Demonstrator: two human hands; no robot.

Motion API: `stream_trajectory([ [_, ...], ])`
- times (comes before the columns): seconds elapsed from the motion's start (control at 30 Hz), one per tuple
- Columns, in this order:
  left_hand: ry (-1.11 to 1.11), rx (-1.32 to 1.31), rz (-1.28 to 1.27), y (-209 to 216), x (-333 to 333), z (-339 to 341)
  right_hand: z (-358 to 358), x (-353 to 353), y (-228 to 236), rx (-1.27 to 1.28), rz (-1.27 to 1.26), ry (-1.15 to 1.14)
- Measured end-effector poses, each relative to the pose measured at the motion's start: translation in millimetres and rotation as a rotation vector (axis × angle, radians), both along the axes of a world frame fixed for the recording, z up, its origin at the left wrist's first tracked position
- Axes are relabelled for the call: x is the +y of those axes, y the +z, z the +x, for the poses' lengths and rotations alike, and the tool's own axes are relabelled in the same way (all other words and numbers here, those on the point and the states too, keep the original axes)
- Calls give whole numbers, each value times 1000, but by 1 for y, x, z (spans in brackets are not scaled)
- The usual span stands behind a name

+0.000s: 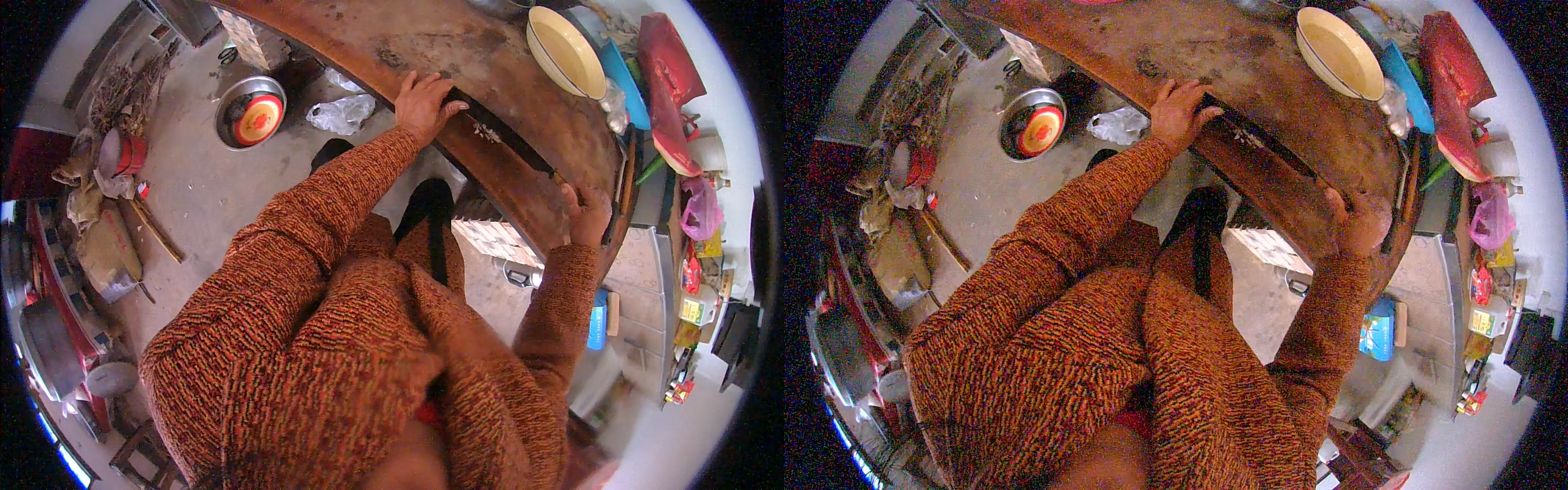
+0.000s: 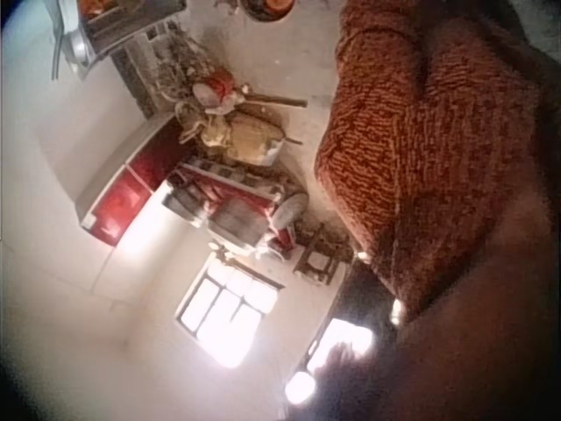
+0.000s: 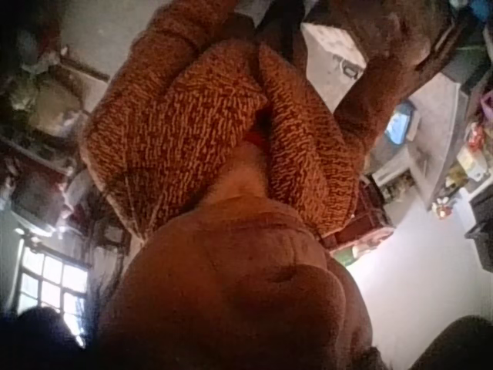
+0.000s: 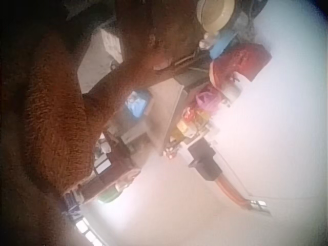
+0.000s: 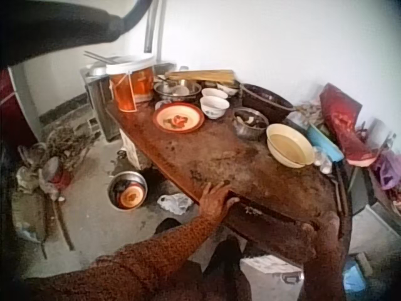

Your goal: The person retrieves a clove of garlic from a bowl and places it on a wooden cutting board. Using a large cleaver, they repeatedly chop the garlic into small pieces. After chopping, the person gathers the minced garlic into a pile and wipes the cutting board surface with a cloth.

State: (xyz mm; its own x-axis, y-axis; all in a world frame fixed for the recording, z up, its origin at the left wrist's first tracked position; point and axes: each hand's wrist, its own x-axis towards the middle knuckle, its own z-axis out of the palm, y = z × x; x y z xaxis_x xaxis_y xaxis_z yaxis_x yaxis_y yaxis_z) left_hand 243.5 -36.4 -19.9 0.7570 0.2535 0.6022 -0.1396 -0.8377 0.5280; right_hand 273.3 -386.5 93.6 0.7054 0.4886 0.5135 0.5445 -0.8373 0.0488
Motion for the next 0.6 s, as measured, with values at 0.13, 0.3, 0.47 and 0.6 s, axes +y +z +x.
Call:
stream_trajectory([
  [0.13, 8, 6, -20, 0, -2, -1, -1, 13, 11, 162, -39, -113],
  [0.3, 85, -32, -45, -4, -1, 3, 10, 29, 34, 435, 273, -109],
  [0.47, 48, -48, -40, 6, -4, -1, 24, 13, 7, 338, 23, -216],
  [0.6, 78, -53, -50, -2, -2, 1, 14, 16, 13, 376, 58, -274],
])
